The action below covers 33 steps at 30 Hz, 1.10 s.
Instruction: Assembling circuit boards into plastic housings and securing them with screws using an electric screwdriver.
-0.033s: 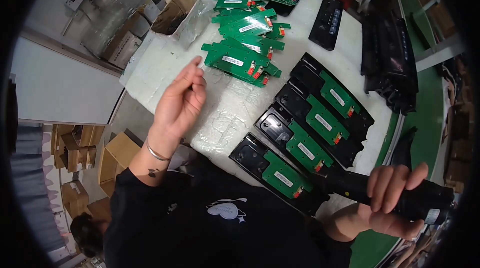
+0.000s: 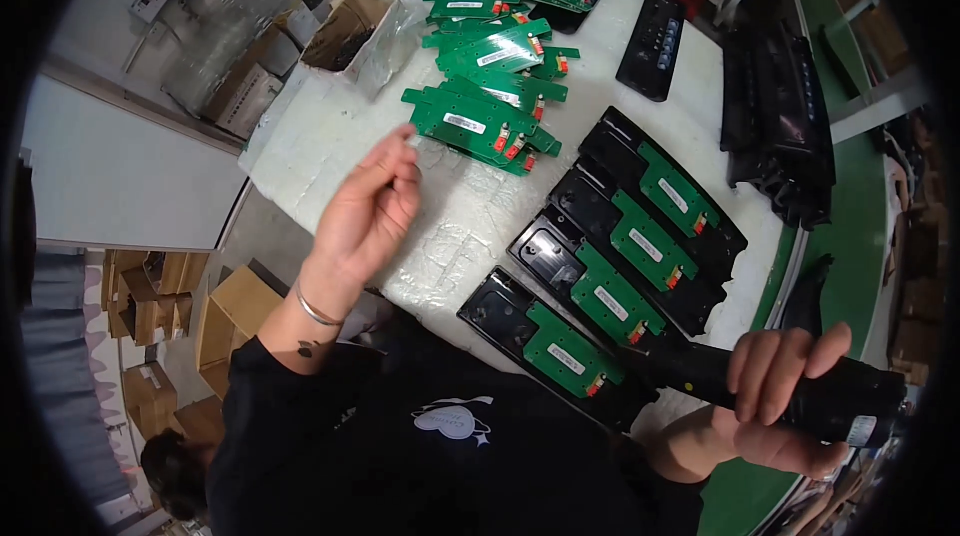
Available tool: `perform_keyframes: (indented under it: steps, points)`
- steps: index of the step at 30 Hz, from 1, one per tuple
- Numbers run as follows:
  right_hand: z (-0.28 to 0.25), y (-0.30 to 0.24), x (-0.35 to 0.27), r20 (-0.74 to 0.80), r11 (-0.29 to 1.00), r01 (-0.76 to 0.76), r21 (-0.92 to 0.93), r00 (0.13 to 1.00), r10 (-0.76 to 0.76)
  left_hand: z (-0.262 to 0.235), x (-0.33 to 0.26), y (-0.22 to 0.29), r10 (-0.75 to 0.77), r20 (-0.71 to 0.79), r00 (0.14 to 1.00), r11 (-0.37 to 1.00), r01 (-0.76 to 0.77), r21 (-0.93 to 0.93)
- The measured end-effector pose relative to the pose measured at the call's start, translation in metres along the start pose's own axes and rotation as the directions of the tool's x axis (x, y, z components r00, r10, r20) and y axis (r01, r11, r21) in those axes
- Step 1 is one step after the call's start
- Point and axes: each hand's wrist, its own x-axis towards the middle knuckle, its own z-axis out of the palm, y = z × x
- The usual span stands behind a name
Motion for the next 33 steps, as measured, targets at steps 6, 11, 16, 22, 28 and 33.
perform_keyframes:
  steps: [6, 11, 16, 22, 28, 33]
  points:
    - [0.011, -0.005, -0.002, -0.062, 0.997, -0.016, -0.071, 0.998, 0.012, 0.010, -0.007, -0.052, -0.367, 0.029, 0.930, 0.930, 0.366, 0.035]
    - [0.009, -0.005, 0.000, 0.064, 0.997, -0.021, -0.070, 0.998, 0.025, 0.038, -0.018, -0.084, -0.569, 0.054, 0.821, 0.820, 0.560, 0.121]
    - [0.002, -0.008, -0.001, 0.114, 0.996, -0.036, -0.079, 0.993, 0.045, 0.040, -0.034, -0.108, -0.669, 0.162, 0.725, 0.743, 0.659, 0.115]
    - [0.003, -0.022, -0.008, 0.249, 0.986, 0.149, -0.069, 0.960, -0.128, 0.049, -0.037, -0.138, -0.776, 0.150, 0.612, 0.627, 0.775, 0.081]
    - [0.004, -0.028, -0.021, 0.270, 0.935, 0.325, -0.140, 0.921, -0.280, 0.049, -0.037, -0.144, -0.732, 0.170, 0.660, 0.676, 0.733, 0.068]
    - [-0.003, -0.031, -0.016, 0.349, 0.951, 0.255, -0.173, 0.919, -0.182, 0.049, -0.036, -0.149, -0.750, 0.200, 0.630, 0.649, 0.760, 0.043]
